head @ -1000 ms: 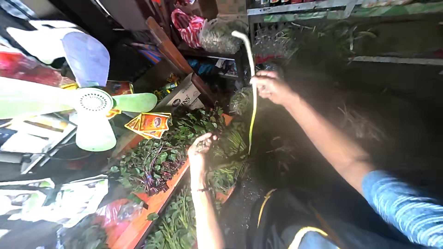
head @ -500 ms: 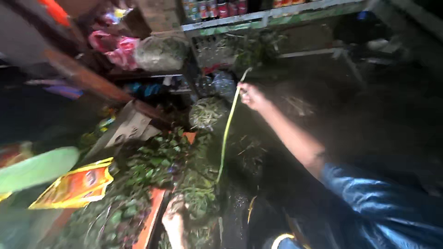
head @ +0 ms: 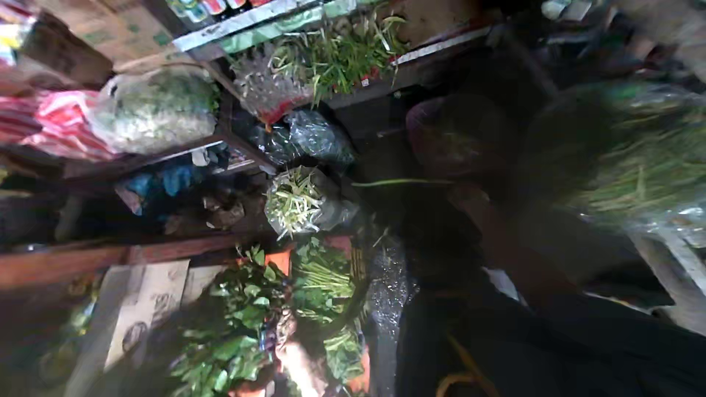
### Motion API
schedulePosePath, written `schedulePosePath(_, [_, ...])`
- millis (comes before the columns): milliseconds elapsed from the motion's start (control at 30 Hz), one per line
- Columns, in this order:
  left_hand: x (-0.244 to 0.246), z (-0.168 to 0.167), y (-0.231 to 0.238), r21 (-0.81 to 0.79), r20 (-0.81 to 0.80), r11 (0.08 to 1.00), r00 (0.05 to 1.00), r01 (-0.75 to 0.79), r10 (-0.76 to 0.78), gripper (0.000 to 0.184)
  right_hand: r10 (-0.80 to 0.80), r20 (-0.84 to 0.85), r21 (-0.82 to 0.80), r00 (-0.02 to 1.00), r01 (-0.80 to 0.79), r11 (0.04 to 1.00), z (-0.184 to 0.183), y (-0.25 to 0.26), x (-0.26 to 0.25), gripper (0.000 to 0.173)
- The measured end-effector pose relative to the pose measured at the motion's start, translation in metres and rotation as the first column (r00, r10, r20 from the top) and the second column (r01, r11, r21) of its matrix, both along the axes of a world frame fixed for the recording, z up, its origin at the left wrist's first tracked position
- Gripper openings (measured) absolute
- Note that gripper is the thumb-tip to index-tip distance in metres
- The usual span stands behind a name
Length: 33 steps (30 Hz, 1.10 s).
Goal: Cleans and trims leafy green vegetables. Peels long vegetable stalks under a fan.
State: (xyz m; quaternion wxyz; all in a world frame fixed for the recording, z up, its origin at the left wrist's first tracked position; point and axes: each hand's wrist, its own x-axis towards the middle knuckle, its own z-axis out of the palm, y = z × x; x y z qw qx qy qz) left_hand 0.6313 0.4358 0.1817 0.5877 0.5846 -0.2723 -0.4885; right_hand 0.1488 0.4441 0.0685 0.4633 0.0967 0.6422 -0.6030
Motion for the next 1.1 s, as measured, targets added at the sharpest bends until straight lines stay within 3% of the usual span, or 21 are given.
schedulePosePath(33, [-0.027,0.011,-0.021,0.022,-0.006,0.999,1.0,0.024,-0.024,0.021,-0.058,0.007,-0.051,0.998,0.058,0.997,0.001,-0.008,-0.017,0.025])
schedulePosePath(67, [-0.052,0.016,-0.041,0.028,-0.012,0.998,0.999,0.05,-0.05,0.027,-0.205,0.081,-0.124,0.975,0.214,0.969,0.001,-0.02,-0.035,0.016])
schedulePosePath(133, [-0.098,0.022,-0.082,0.024,0.002,0.989,0.99,0.143,-0.143,0.031,-0.4,0.244,-0.24,0.883,0.455,0.858,0.001,-0.044,-0.075,0.012])
schedulePosePath(233, [-0.169,0.029,-0.14,-0.008,0.022,0.968,0.967,0.252,-0.252,0.029,-0.491,0.279,-0.274,0.825,0.559,0.783,-0.014,-0.078,-0.142,0.02])
schedulePosePath(300, [-0.22,0.034,-0.171,-0.011,0.047,0.939,0.939,0.343,-0.342,0.027,-0.506,0.198,-0.137,0.84,0.535,0.834,0.009,-0.104,-0.174,0.013])
schedulePosePath(333, [-0.245,0.037,-0.186,-0.005,0.067,0.915,0.913,0.403,-0.402,0.024,-0.458,0.101,0.0,0.883,0.46,0.888,0.025,-0.116,-0.186,0.011])
schedulePosePath(367, [-0.27,0.039,-0.201,0.025,0.108,0.888,0.882,0.459,-0.459,0.02,-0.302,-0.01,0.108,0.953,0.301,0.947,0.036,-0.122,-0.197,0.015])
schedulePosePath(400, [-0.296,0.041,-0.217,0.082,0.174,0.859,0.841,0.506,-0.512,0.018,-0.142,-0.179,0.121,0.974,0.165,0.979,0.031,-0.122,-0.201,0.034])
schedulePosePath(467, [-0.347,0.043,-0.241,0.213,0.342,0.749,0.67,0.627,-0.658,0.019,0.251,-0.426,0.266,0.869,-0.144,0.953,0.045,-0.127,-0.195,0.043])
schedulePosePath(533, [-0.395,0.039,-0.257,0.212,0.313,0.657,0.587,0.723,-0.747,0.022,0.51,-0.484,0.285,0.711,-0.423,0.86,0.095,-0.13,-0.168,0.04])
schedulePosePath(600, [-0.444,0.04,-0.271,0.162,0.183,0.535,0.508,0.829,-0.842,0.022,0.586,-0.51,0.099,0.63,-0.634,0.767,0.122,-0.128,-0.139,0.043])
schedulePosePath(667, [-0.495,0.052,-0.276,0.137,0.018,0.395,0.397,0.908,-0.918,0.019,0.614,-0.625,0.143,0.482,-0.703,0.697,0.128,-0.129,-0.112,0.054])
schedulePosePath(733, [-0.54,0.062,-0.273,0.078,-0.183,0.272,0.282,0.959,-0.942,0.018,0.448,-0.803,0.176,0.393,-0.562,0.808,0.107,-0.127,-0.101,0.049])
schedulePosePath(833, [-0.596,0.064,-0.264,-0.046,-0.364,0.04,0.02,0.998,-0.931,0.008,0.225,-0.855,0.119,0.467,-0.245,0.962,0.104,-0.116,-0.127,0.041])
schedulePosePath(867, [-0.612,0.06,-0.26,-0.109,-0.37,-0.047,-0.085,0.993,-0.925,0.02,0.166,-0.861,0.106,0.481,-0.149,0.983,0.109,-0.108,-0.137,0.042])
schedulePosePath(933, [-0.642,0.047,-0.247,-0.178,-0.176,-0.276,-0.307,0.944,-0.935,0.054,0.093,-0.855,0.123,0.51,0.026,0.992,0.12,-0.096,-0.153,0.042])
schedulePosePath(967, [-0.654,0.037,-0.24,-0.187,-0.038,-0.421,-0.435,0.887,-0.9,0.061,0.07,-0.855,0.144,0.513,0.106,0.984,0.122,-0.091,-0.159,0.039])
schedulePosePath(1033, [-0.672,0.012,-0.224,-0.194,0.049,-0.607,-0.611,0.77,-0.79,0.04,0.033,-0.864,0.177,0.502,0.242,0.954,0.118,-0.081,-0.163,0.033])
schedulePosePath(1100, [-0.689,-0.006,-0.216,-0.205,-0.008,-0.703,-0.72,0.681,-0.694,0.024,-0.088,-0.881,0.111,0.465,0.384,0.917,0.106,-0.081,-0.161,0.031])
